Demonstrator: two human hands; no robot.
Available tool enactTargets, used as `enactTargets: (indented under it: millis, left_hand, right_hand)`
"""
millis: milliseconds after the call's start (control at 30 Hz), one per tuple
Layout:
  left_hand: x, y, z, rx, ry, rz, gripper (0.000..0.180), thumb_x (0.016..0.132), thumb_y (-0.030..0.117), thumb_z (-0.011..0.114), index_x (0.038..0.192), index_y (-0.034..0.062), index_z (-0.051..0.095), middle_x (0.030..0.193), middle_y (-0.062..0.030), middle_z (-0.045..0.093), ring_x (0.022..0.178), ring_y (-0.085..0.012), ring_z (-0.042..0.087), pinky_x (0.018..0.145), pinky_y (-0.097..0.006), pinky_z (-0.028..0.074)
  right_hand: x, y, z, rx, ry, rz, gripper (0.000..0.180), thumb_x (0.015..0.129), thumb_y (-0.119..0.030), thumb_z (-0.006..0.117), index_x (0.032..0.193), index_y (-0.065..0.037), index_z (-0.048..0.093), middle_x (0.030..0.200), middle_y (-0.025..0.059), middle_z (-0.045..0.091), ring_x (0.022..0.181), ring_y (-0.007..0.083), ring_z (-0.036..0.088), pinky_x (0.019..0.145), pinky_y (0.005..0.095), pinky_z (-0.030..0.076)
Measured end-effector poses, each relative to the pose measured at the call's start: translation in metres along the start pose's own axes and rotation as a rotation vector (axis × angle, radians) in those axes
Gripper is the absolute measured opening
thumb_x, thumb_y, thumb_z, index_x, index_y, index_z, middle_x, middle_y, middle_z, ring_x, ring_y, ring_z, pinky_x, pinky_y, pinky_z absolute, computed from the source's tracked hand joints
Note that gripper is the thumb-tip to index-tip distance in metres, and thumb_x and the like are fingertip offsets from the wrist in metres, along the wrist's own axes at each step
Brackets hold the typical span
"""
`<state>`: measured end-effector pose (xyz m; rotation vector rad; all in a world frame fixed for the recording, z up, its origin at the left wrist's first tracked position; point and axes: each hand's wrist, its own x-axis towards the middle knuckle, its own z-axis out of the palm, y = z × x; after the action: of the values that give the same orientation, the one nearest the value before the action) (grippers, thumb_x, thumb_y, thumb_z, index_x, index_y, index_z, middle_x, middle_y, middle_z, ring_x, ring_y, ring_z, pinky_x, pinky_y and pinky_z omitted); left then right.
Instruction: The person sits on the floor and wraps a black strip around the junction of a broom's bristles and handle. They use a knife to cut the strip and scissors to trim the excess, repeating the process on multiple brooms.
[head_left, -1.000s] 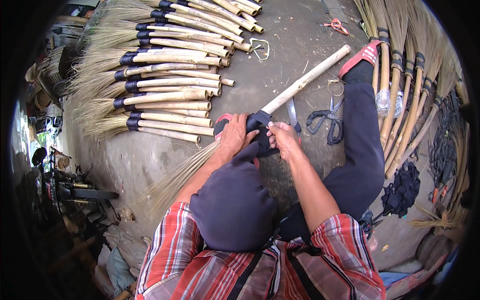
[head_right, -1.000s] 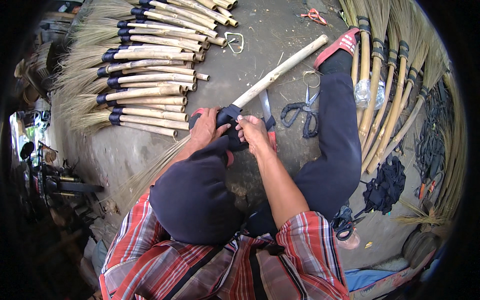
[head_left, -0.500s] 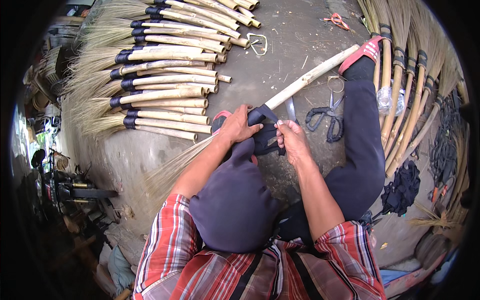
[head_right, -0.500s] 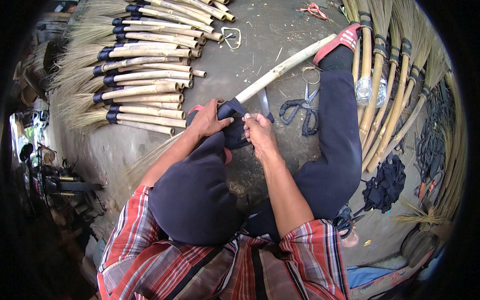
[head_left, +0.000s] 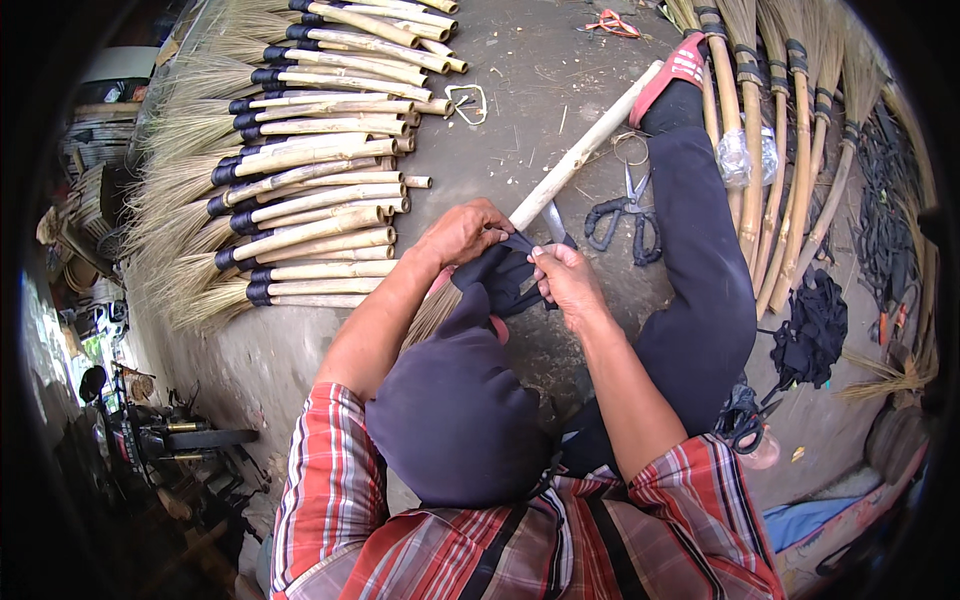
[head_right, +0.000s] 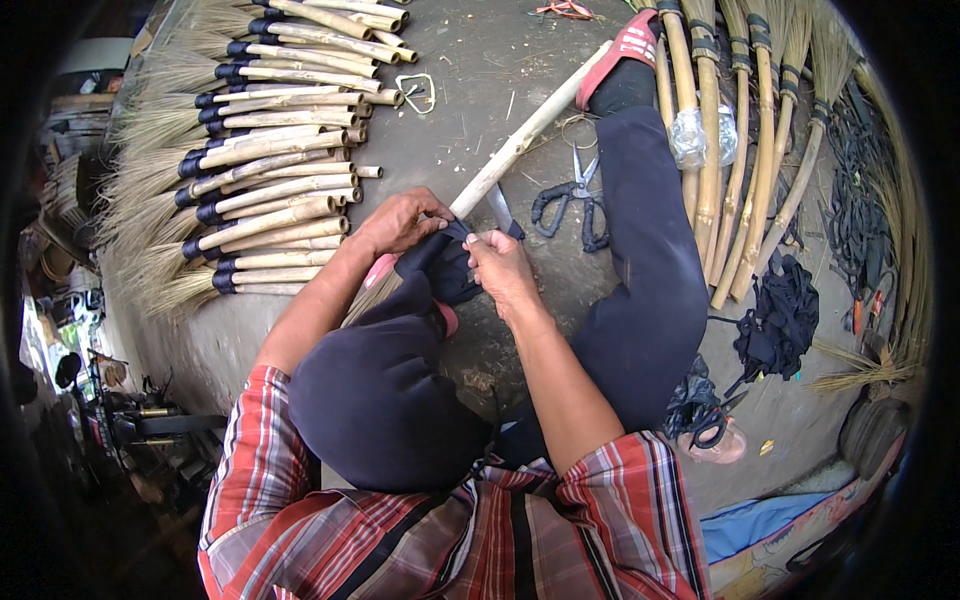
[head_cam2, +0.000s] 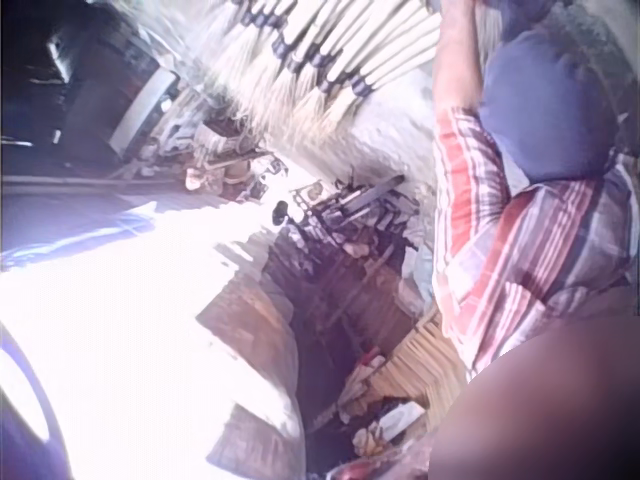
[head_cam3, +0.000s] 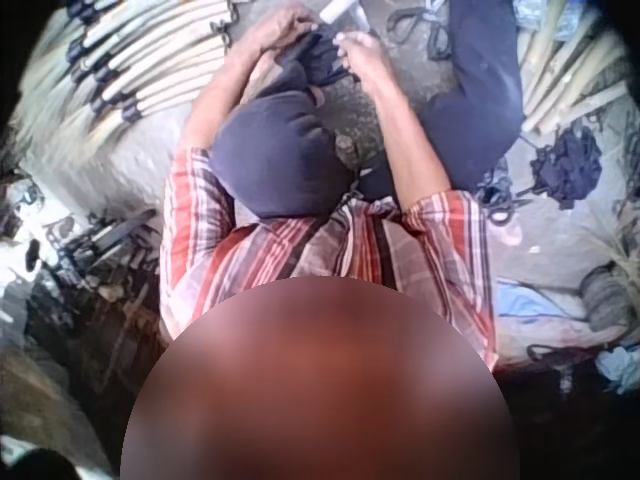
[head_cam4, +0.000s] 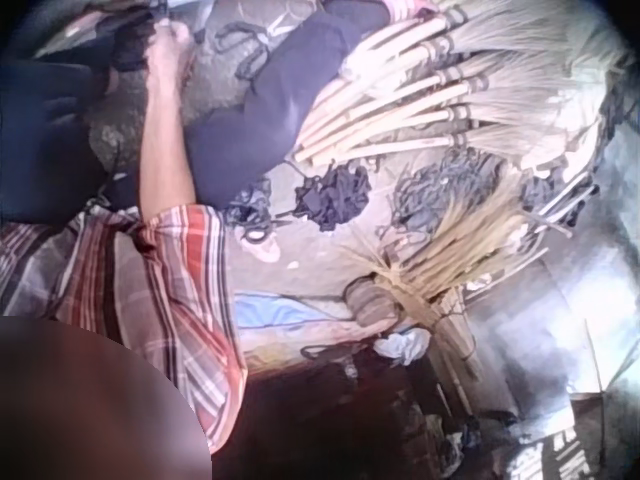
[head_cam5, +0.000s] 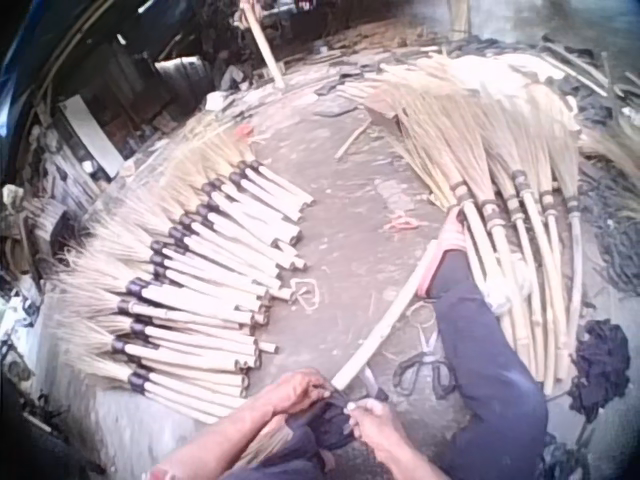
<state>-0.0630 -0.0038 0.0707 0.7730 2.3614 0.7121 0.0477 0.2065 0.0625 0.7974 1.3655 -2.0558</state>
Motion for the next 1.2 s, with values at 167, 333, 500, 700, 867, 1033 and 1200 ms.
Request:
enactTargets:
  millis: [167, 333, 500, 700, 867, 1033, 1200]
  left_hand:
    - [0.010, -0.012, -0.003, 0.054, -0.080, 0.073, 0.014, 0.096, 0.012, 0.074, 0.109, 0.0069, 0.074, 0.110, -0.0103, 0.071, 0.106, -0.0285, 0.069, 0.092, -0.039, 0.055]
    - [0.006, -0.031, 0.011, -0.510, -0.077, -0.250, 0.015, 0.102, 0.013, 0.068, 0.114, 0.0042, 0.066, 0.104, -0.0032, 0.067, 0.100, -0.0157, 0.062, 0.088, -0.033, 0.053]
    - [0.015, -0.032, 0.014, -0.428, -0.111, -0.217, 0.016, 0.104, 0.015, 0.063, 0.116, 0.0050, 0.064, 0.097, -0.0043, 0.067, 0.094, -0.0177, 0.063, 0.086, -0.035, 0.052]
    - [0.021, -0.011, 0.011, 0.060, 0.025, 0.049, 0.012, 0.102, 0.012, 0.061, 0.112, 0.0055, 0.063, 0.111, -0.0178, 0.062, 0.104, -0.0415, 0.065, 0.090, -0.046, 0.054]
    - [0.012, -0.006, 0.014, -0.030, 0.071, -0.054, 0.023, 0.099, 0.013, 0.068, 0.121, 0.0069, 0.063, 0.115, -0.0155, 0.059, 0.102, -0.0342, 0.065, 0.090, -0.042, 0.054]
    - [-0.015, -0.002, 0.038, -0.225, 0.259, -0.300, 0.055, 0.089, 0.024, 0.081, 0.133, -0.0004, 0.059, 0.129, -0.0226, 0.060, 0.110, -0.0330, 0.067, 0.098, -0.042, 0.054]
    - [-0.017, -0.003, 0.064, -0.242, 0.302, -0.394, 0.065, 0.088, 0.025, 0.081, 0.138, -0.0057, 0.055, 0.123, -0.0239, 0.066, 0.116, -0.0350, 0.066, 0.101, -0.042, 0.052]
  right_hand:
    - [0.003, 0.002, -0.002, 0.009, -0.020, -0.040, 0.020, 0.104, -0.025, 0.067, 0.097, -0.006, 0.069, 0.075, -0.0017, 0.060, 0.057, 0.0063, 0.050, 0.050, 0.0235, 0.038]
    - [0.007, 0.002, -0.007, 0.001, -0.006, -0.005, 0.020, 0.105, -0.028, 0.067, 0.097, -0.010, 0.069, 0.075, -0.0044, 0.058, 0.058, 0.0050, 0.050, 0.050, 0.0222, 0.038]
    - [0.020, 0.011, -0.013, -0.002, 0.009, 0.062, 0.019, 0.105, -0.028, 0.067, 0.097, -0.011, 0.068, 0.075, -0.0046, 0.057, 0.057, 0.0056, 0.049, 0.050, 0.0237, 0.037]
    - [0.036, 0.029, -0.023, 0.022, 0.031, 0.159, 0.021, 0.103, -0.029, 0.069, 0.098, -0.009, 0.069, 0.074, -0.0031, 0.059, 0.055, 0.0069, 0.049, 0.047, 0.0247, 0.035]
    - [0.039, 0.036, -0.025, 0.042, 0.007, 0.181, 0.020, 0.103, -0.029, 0.069, 0.098, -0.010, 0.068, 0.074, -0.0044, 0.057, 0.055, 0.0060, 0.048, 0.048, 0.0245, 0.035]
    - [0.038, 0.034, -0.025, 0.047, 0.005, 0.171, 0.019, 0.104, -0.029, 0.069, 0.098, -0.011, 0.068, 0.074, -0.0046, 0.057, 0.055, 0.0061, 0.048, 0.049, 0.0246, 0.036]
    - [0.037, 0.034, -0.026, 0.010, 0.012, 0.140, 0.021, 0.103, -0.030, 0.068, 0.098, -0.010, 0.069, 0.074, -0.0039, 0.058, 0.055, 0.0067, 0.049, 0.048, 0.0250, 0.036]
